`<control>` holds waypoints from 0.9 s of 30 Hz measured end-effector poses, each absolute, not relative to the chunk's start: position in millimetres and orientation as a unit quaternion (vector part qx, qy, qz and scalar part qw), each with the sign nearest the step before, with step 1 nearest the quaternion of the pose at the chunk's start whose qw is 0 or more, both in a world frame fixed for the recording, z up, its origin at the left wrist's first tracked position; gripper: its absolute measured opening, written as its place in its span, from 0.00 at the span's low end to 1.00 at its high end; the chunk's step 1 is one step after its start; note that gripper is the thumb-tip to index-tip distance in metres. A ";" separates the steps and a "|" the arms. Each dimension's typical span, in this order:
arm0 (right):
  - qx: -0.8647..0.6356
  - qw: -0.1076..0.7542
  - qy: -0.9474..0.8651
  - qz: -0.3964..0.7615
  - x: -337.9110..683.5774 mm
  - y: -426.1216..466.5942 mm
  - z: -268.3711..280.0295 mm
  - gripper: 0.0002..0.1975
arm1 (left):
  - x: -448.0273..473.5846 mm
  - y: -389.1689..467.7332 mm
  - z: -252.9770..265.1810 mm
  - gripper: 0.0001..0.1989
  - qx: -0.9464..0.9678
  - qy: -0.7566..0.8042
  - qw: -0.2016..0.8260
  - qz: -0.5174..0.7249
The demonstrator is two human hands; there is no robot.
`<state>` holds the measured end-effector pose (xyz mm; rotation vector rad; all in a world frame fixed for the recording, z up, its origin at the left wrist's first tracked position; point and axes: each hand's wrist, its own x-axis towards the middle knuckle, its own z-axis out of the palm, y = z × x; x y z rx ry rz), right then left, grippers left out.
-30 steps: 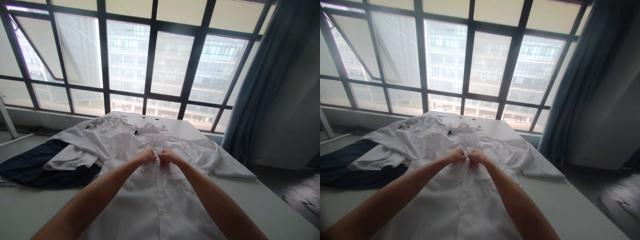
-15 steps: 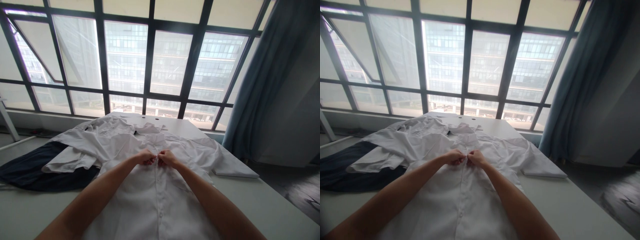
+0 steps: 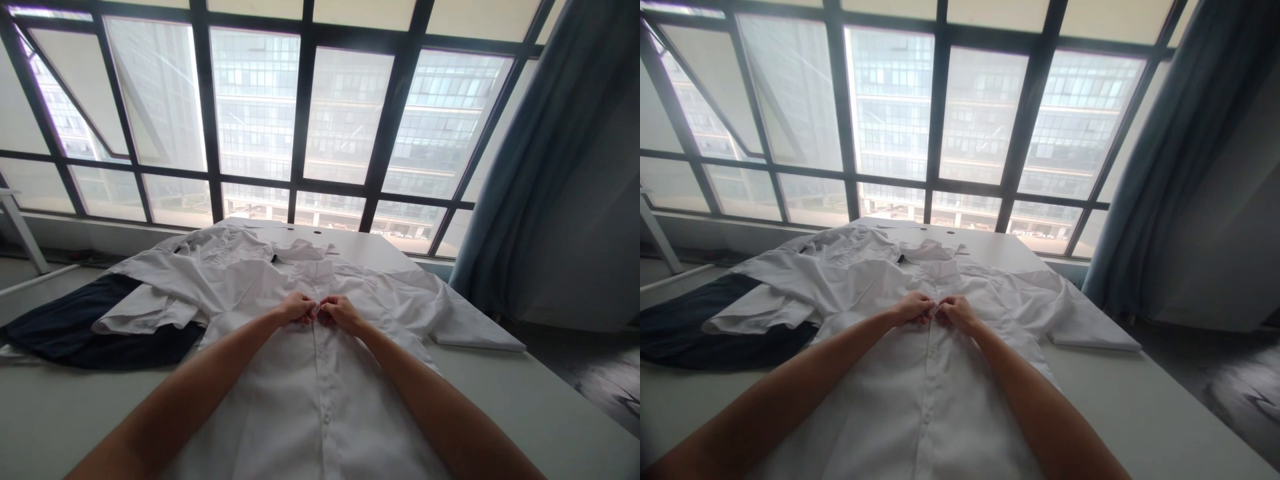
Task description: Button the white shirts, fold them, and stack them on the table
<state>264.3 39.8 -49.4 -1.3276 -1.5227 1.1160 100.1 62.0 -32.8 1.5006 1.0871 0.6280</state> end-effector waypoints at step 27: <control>-0.564 0.366 -0.628 0.392 260.6 44.2 -45.6 0.13 | 101.7 69.2 -41.5 0.09 0.697 0.462 0.472 0.277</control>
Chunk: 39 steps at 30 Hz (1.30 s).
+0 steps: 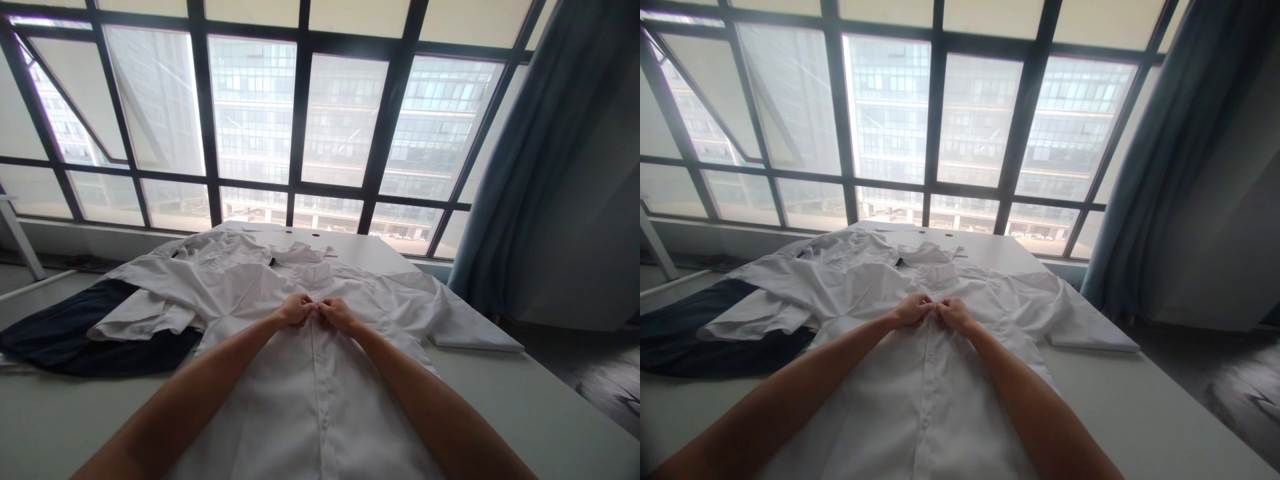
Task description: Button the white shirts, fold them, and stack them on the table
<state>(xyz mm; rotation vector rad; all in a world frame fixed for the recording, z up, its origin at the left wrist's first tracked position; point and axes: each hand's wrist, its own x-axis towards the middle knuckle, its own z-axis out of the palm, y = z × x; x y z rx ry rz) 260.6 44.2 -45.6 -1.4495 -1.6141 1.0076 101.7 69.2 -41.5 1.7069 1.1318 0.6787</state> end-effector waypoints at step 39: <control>-0.615 0.168 -0.769 -0.049 264.0 93.3 7.3 0.14 | 81.9 144.5 -7.4 0.27 0.863 0.465 0.070 0.185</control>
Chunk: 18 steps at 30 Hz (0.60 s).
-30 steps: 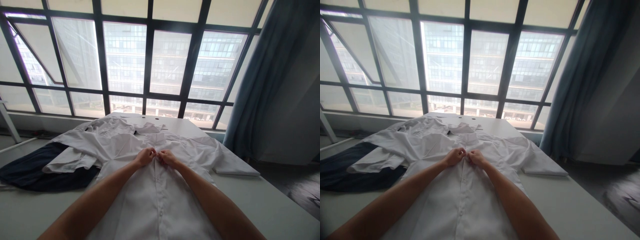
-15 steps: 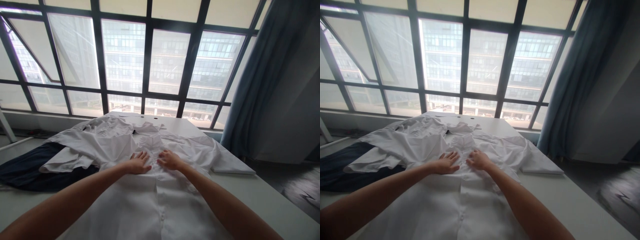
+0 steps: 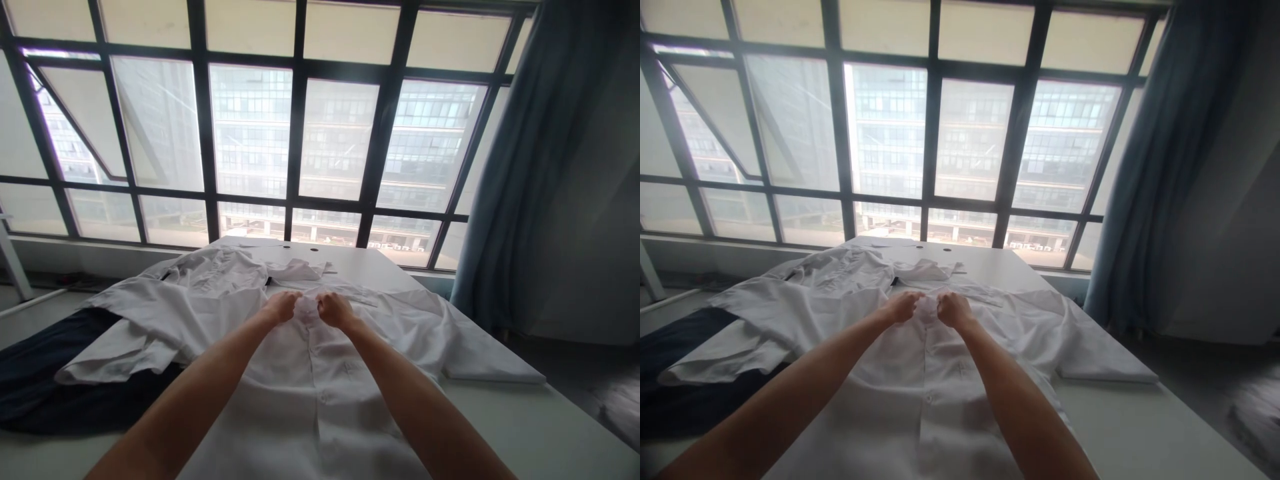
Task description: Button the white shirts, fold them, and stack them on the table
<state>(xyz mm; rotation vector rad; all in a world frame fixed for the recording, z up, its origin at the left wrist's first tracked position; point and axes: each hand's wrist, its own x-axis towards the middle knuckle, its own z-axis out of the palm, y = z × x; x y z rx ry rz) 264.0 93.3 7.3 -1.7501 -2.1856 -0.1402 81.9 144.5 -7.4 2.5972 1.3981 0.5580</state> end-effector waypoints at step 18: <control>-0.582 0.268 -0.756 -0.131 280.7 74.9 3.6 0.17 | 60.2 85.4 -31.4 0.18 0.877 0.293 0.057 0.377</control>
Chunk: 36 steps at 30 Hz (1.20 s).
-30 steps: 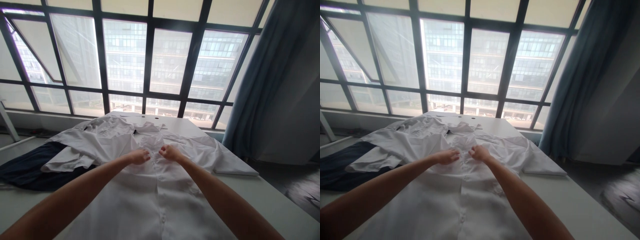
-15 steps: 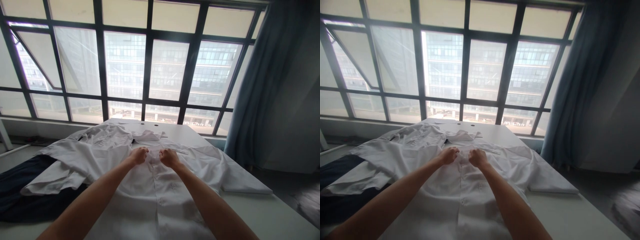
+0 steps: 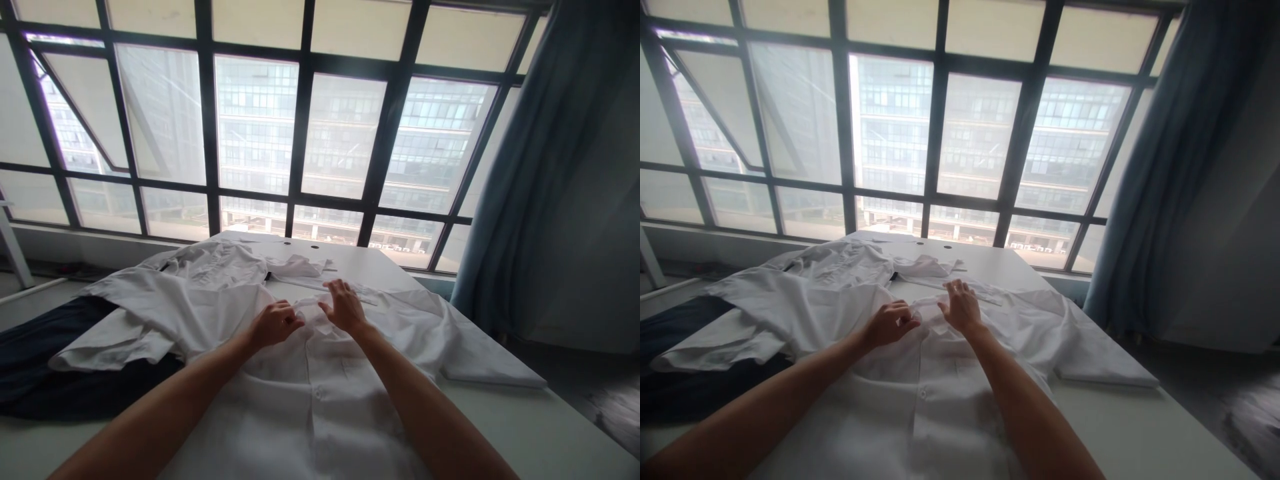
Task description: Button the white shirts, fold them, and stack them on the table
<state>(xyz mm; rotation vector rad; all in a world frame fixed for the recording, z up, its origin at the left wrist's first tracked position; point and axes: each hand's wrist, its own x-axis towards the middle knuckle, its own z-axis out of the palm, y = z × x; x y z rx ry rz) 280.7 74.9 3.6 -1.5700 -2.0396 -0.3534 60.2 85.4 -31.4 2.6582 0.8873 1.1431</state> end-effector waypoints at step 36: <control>-0.560 0.297 -0.773 0.008 272.5 79.6 -0.5 0.11 | 58.2 95.2 -39.7 0.12 0.830 0.339 0.070 0.436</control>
